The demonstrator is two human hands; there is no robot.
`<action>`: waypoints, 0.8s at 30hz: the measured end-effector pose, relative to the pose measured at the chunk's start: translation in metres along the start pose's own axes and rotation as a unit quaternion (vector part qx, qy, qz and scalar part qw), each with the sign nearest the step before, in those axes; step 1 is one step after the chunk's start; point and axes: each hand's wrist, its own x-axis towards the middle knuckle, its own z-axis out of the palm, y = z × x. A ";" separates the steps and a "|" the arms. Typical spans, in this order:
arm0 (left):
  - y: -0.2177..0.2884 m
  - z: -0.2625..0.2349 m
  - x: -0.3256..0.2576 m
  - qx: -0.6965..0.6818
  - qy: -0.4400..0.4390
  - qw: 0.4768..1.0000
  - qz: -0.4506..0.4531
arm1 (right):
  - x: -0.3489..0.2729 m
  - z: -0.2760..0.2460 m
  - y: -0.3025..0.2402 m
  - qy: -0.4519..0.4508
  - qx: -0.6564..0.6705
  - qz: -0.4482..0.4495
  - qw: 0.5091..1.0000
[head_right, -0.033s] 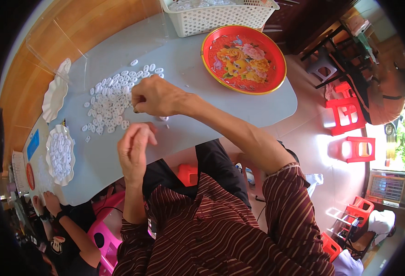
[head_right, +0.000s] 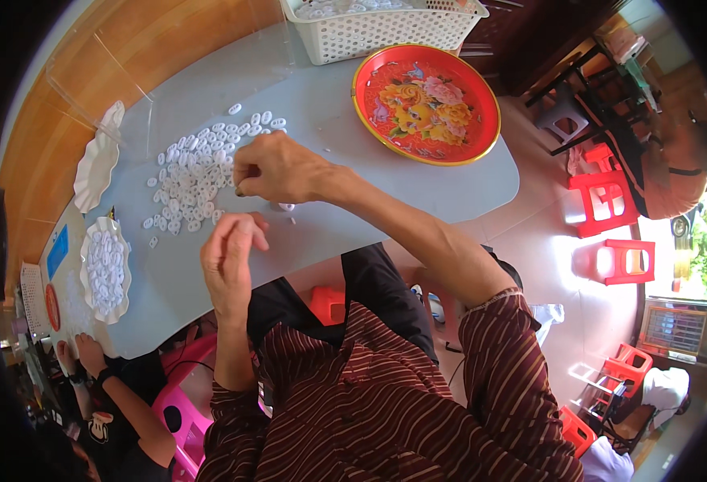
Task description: Manually snapping together small white plastic hardware components on a table.
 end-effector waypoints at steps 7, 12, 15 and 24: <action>-0.006 -0.005 0.001 0.041 0.067 0.997 0.014 | 0.006 0.018 0.015 0.096 -0.039 -0.016 0.994; -0.008 -0.006 -0.005 0.041 0.063 0.997 -0.010 | 0.024 0.027 0.011 0.033 -0.215 -0.023 0.976; -0.005 -0.007 -0.008 0.035 0.062 0.997 -0.012 | 0.028 0.029 0.011 0.008 -0.232 0.003 0.973; -0.004 -0.016 -0.008 0.028 0.092 0.995 0.015 | 0.015 0.029 0.014 0.073 -0.128 -0.024 0.989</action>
